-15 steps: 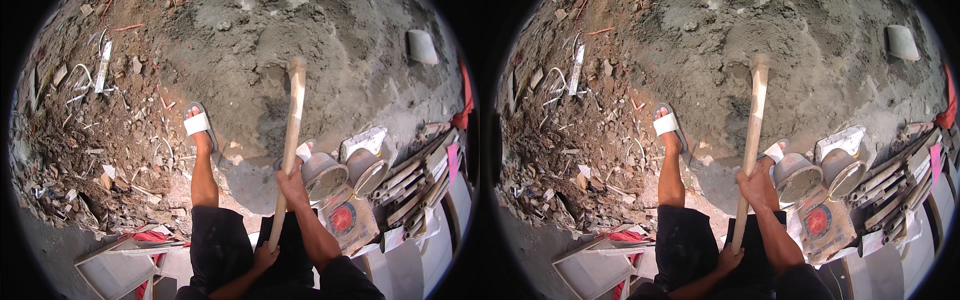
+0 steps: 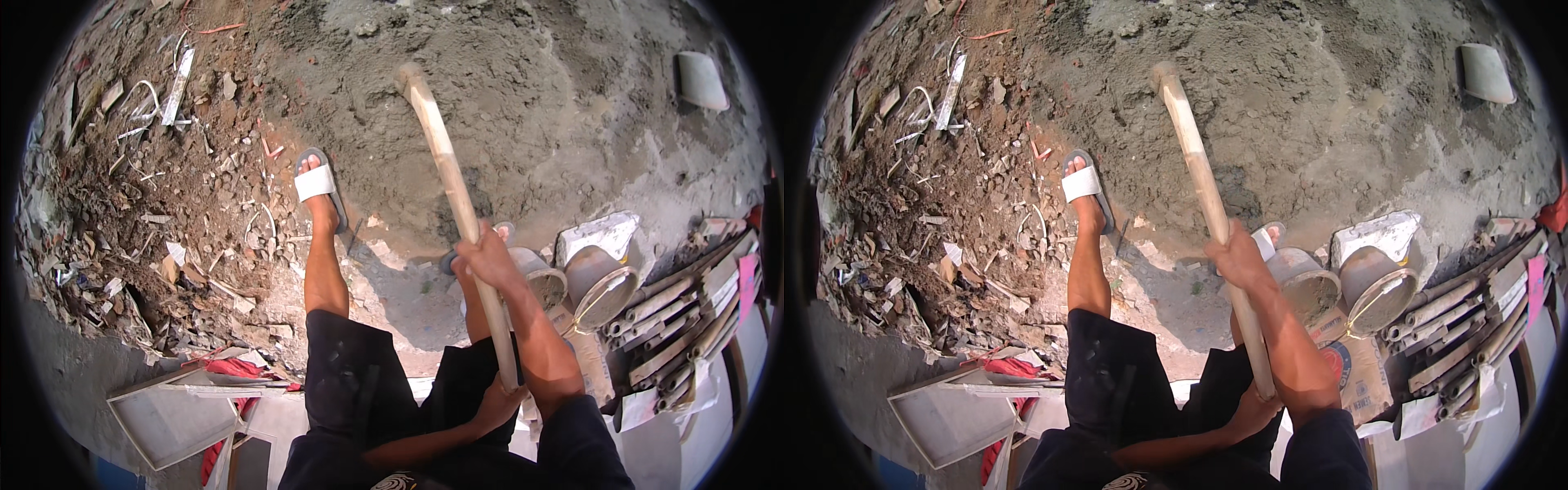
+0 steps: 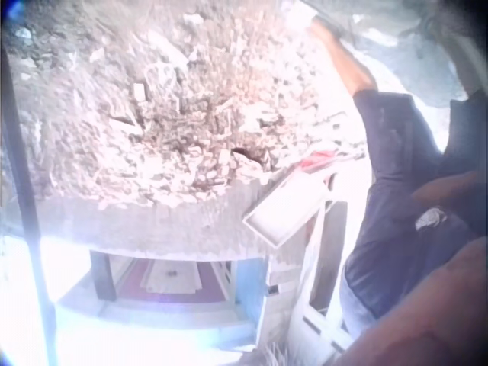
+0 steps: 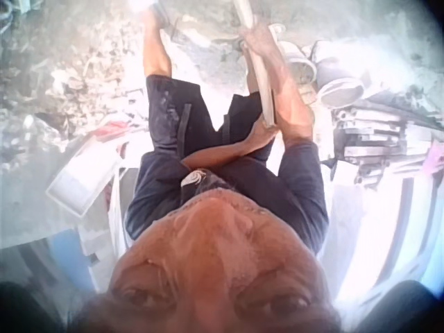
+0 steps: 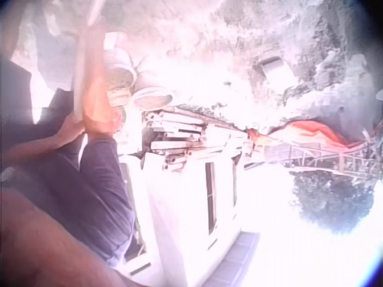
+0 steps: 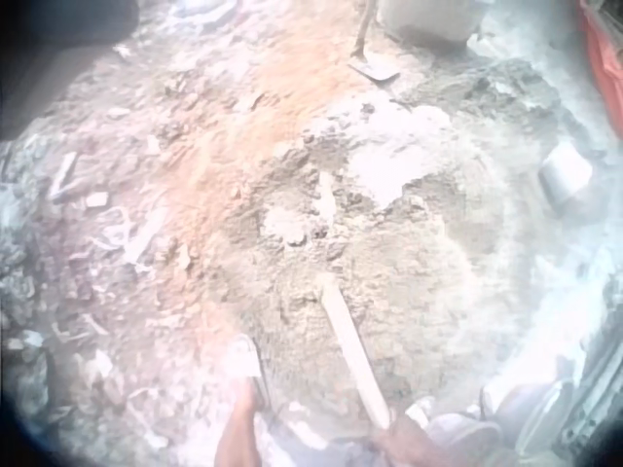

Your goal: The person mixes a pile of wet cement with a hoe, then scoops it into a bucket. They carry the bucket and a smaller container into a room, pour water into the bucket, and stir the mixture with a trowel. Finally, they scoop cement from the bucket and apply it to the floor with the trowel.

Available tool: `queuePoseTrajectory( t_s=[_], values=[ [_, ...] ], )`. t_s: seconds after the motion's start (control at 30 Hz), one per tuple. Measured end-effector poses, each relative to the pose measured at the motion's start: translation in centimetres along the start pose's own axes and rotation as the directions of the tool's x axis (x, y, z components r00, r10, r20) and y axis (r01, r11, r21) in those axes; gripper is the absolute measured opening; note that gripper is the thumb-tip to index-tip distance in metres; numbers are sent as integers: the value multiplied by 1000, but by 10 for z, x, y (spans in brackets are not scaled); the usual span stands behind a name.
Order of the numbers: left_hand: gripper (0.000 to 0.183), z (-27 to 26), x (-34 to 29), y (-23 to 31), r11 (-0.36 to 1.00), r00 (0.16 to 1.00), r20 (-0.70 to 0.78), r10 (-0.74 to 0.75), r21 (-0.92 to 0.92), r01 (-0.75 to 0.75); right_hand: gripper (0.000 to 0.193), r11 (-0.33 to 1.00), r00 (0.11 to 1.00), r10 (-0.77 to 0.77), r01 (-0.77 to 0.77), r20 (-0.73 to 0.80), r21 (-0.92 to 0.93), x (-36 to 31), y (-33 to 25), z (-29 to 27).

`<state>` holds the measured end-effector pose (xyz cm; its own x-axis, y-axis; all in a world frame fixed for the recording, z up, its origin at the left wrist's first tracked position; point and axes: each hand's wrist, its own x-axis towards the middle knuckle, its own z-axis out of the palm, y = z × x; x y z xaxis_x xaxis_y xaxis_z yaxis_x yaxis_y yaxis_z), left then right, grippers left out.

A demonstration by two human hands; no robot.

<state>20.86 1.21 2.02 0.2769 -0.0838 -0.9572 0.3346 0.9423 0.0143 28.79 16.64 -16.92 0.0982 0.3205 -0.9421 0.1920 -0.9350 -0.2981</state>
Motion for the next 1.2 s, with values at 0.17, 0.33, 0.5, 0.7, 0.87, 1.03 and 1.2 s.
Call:
queuePoseTrajectory(
  t_s=[0.17, 0.33, 0.5, 0.7, 0.87, 1.03, 1.2],
  values=[
    [47, -49, -31, -19, 912, 985, 135, -108, 408, 44, 41, 863, 959, 131, 15, -252, 505, -64, 28, -46],
    [29, -199, 51, 77, 650, 953, 148, 265, 703, -290, 27, 734, 726, 340, 193, -598, 652, 42, 12, -92],
    [24, -362, 53, 159, 229, 948, 130, 291, 952, -201, 27, 369, 733, 588, 132, -341, 920, 101, -19, 36],
    [19, -492, -82, 159, -1, 971, 73, 227, 997, -75, 26, 109, 854, 395, 323, -339, 940, -10, -57, 221],
    [19, -475, -165, 129, -63, 965, 35, 258, 998, -19, 25, 30, 878, 441, 191, -185, 981, -83, -56, 235],
    [23, -393, -156, 98, -14, 974, -10, 227, 1000, 13, 32, 78, 861, 496, 87, -114, 993, -63, 5, 203],
    [23, -272, -29, 87, 213, 983, 128, 131, 965, -154, 26, 300, 727, 492, 374, -478, 878, -46, 108, 60]
  ],
)
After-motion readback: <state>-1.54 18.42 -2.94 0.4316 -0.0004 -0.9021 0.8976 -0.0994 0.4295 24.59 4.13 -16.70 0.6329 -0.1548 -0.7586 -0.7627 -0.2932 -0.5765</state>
